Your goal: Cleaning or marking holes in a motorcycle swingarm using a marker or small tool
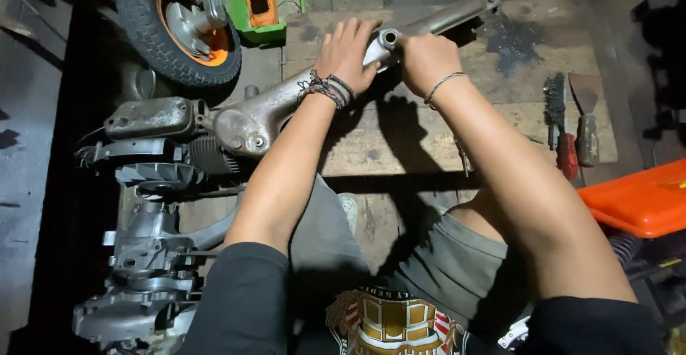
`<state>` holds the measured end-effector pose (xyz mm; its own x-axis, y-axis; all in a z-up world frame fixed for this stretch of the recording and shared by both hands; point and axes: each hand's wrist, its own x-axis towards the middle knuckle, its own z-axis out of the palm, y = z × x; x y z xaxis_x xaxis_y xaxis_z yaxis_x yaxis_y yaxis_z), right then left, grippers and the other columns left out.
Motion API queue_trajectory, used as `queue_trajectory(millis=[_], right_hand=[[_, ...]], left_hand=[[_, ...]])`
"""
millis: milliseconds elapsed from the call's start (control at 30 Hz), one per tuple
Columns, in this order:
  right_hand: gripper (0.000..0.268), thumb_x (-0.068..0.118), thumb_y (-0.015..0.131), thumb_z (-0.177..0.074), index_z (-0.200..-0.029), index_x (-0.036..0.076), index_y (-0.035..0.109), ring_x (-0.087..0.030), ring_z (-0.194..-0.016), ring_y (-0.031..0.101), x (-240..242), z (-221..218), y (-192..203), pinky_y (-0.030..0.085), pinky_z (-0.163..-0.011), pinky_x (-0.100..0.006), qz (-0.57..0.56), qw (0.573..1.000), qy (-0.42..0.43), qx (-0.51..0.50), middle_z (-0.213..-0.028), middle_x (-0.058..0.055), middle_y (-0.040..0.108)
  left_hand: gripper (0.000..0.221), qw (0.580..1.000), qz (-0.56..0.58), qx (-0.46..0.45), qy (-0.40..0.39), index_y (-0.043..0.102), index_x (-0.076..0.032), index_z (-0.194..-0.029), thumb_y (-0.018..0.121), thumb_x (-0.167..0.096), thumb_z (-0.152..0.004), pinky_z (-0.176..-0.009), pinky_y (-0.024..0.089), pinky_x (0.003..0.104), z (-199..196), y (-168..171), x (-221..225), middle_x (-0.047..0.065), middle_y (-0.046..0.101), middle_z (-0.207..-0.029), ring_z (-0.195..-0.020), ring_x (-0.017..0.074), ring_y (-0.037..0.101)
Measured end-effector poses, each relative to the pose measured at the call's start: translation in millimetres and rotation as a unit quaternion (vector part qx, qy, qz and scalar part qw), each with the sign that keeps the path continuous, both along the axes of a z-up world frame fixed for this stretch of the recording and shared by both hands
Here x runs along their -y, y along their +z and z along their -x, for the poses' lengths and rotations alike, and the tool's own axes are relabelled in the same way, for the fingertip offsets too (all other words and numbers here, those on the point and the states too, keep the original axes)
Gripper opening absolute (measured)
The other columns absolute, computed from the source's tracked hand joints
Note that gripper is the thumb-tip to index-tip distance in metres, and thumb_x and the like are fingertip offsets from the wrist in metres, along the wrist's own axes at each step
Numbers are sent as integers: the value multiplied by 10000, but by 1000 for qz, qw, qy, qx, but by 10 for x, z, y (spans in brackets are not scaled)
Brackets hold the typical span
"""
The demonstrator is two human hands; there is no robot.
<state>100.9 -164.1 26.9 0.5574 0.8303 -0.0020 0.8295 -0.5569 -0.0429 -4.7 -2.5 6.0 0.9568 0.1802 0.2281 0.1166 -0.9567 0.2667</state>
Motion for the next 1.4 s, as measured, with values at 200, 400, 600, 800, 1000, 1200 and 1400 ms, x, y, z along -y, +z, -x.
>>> queue_trajectory(millis=[200, 400, 600, 800, 1000, 1200, 1400], right_hand=[[281, 55, 547, -870, -1083, 132, 714, -421, -801, 734, -28, 72, 112, 596, -672, -536, 52, 998, -20, -1, -881, -176, 758], [262, 58, 563, -855, -1073, 118, 696, -442, -804, 720, -40, 30, 16, 580, -644, -552, 17, 1000, -3, 1, -883, -178, 745], [410, 15, 531, -837, -1219, 103, 650, -494, -837, 715, 1, 59, 101, 576, -698, -586, 48, 997, -33, -41, -940, -237, 742], [363, 64, 510, -929, -1270, 153, 599, -484, -842, 686, 54, 97, 217, 553, -678, -584, 46, 995, -25, -84, -983, -226, 723], [341, 47, 521, -863, -1189, 98, 609, -517, -833, 698, -40, 49, -49, 555, -686, -607, -6, 999, -25, -38, -929, -250, 727], [348, 26, 480, -878, -1170, 93, 658, -461, -858, 702, -7, 114, 201, 574, -712, -557, 75, 994, -36, -74, -981, -225, 727], [336, 9, 515, -857, -1183, 72, 568, -486, -777, 696, -123, 65, -162, 552, -640, -565, 11, 1000, -17, -12, -861, -216, 724]], left_hand=[[646, 1000, -18, 2, -2, 477, -134, -1426, 754, -325, -874, -952, 459, 513, -38, -52, 0, 109, 535, -1230, -1118, 319, 510], [668, 1000, -20, 6, 1, 460, -156, -1443, 764, -336, -876, -914, 456, 496, -21, -58, -31, 110, 532, -1232, -1117, 326, 508], [633, 1000, -10, -6, 4, 472, -131, -1431, 739, -316, -887, -941, 449, 521, -29, 6, 8, 125, 534, -1243, -1137, 341, 504], [679, 1000, 2, -5, 4, 457, -154, -1452, 766, -332, -874, -955, 440, 526, -12, 0, -16, 107, 541, -1275, -1174, 340, 500], [628, 1000, -5, -15, 7, 471, -124, -1426, 740, -325, -896, -978, 437, 543, -27, 2, 8, 131, 525, -1276, -1174, 353, 494], [616, 1000, -7, -4, 8, 481, -145, -1397, 731, -335, -867, -904, 438, 538, -6, -1, 4, 130, 515, -1236, -1138, 368, 498], [652, 1000, -19, -11, 14, 473, -161, -1434, 741, -328, -864, -921, 440, 512, -28, -45, -13, 122, 528, -1257, -1152, 356, 498]])
